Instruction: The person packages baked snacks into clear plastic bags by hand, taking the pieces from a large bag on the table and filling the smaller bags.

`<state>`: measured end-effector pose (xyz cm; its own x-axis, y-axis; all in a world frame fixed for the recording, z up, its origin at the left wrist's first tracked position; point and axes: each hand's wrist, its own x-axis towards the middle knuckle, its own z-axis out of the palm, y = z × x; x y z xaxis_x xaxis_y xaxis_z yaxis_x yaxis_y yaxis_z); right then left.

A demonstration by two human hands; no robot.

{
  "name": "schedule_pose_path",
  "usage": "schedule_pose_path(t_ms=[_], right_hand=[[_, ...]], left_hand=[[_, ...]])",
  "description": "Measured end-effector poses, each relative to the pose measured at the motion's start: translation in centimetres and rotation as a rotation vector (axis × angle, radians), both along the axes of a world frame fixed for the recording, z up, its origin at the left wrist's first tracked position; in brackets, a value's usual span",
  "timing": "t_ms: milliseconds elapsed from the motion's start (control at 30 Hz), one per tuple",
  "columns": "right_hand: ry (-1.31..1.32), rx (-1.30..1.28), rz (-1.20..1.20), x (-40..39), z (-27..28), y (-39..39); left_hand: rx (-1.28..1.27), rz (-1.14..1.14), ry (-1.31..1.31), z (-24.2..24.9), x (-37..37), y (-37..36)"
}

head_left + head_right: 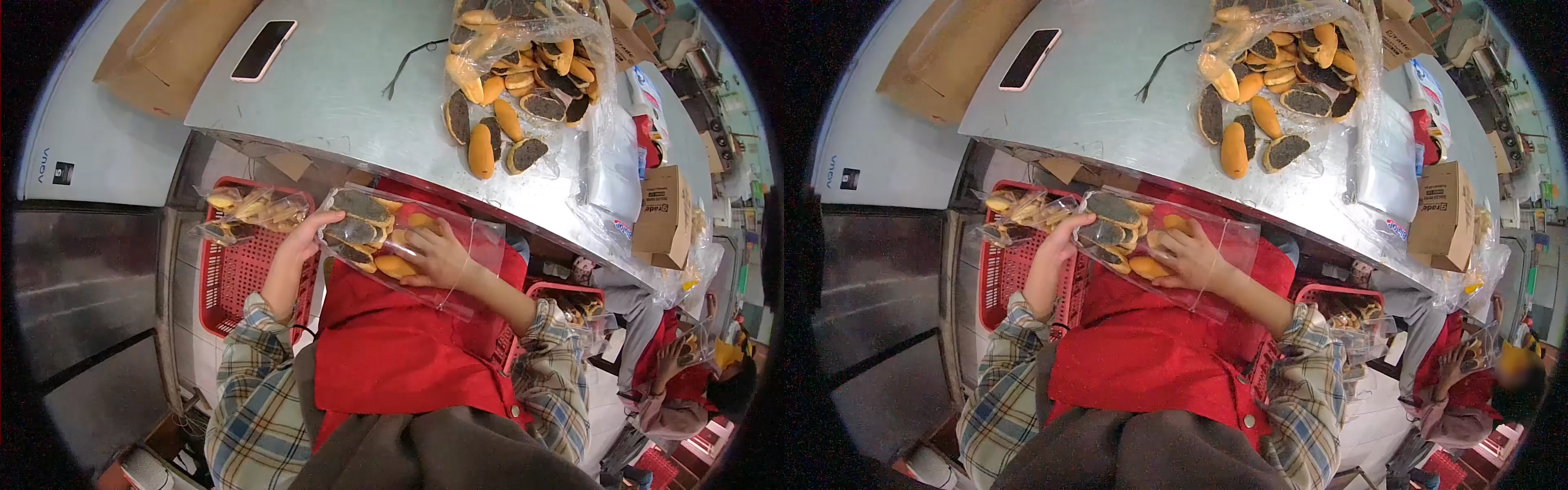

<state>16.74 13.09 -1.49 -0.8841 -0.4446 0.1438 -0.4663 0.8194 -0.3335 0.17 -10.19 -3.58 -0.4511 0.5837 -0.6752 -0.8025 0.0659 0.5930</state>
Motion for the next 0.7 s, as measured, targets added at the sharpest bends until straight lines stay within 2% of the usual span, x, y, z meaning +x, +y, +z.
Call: schedule_pose_path(t_ms=[100,200,400,500,600,633,667,700], right_hand=[[0.072,-0.095,0.029,0.3,-0.2,1.3],[0.122,0.057,-0.095,1.8,-0.2,2.8],[0.081,0.042,-0.176,0.9,-0.7,2.1],[0.134,-0.022,-0.18,0.4,-0.1,2.2],[0.167,-0.148,-0.129,0.9,1.6,5.0],[0.333,-0.15,-0.212,0.4,2.1,6.2],[0.267,-0.036,-0.415,0.2,3.1,7.4],[0.309,-0.301,-0.52,-1.3,4.6,8.4]], left_hand=[[-0.01,0.045,0.002,0.4,0.5,-0.5],[0.007,0.069,0.003,-0.1,1.0,-0.7],[0.017,0.018,0.006,0.4,0.9,0.0],[0.072,0.125,0.021,-1.2,1.2,-0.9],[0.014,0.245,-0.014,0.5,1.5,-3.3],[0.057,0.32,-0.029,0.7,1.4,-4.3],[0.096,0.395,-0.049,0.8,1.4,-5.4],[0.134,0.439,-0.027,0.9,1.2,-6.6]])
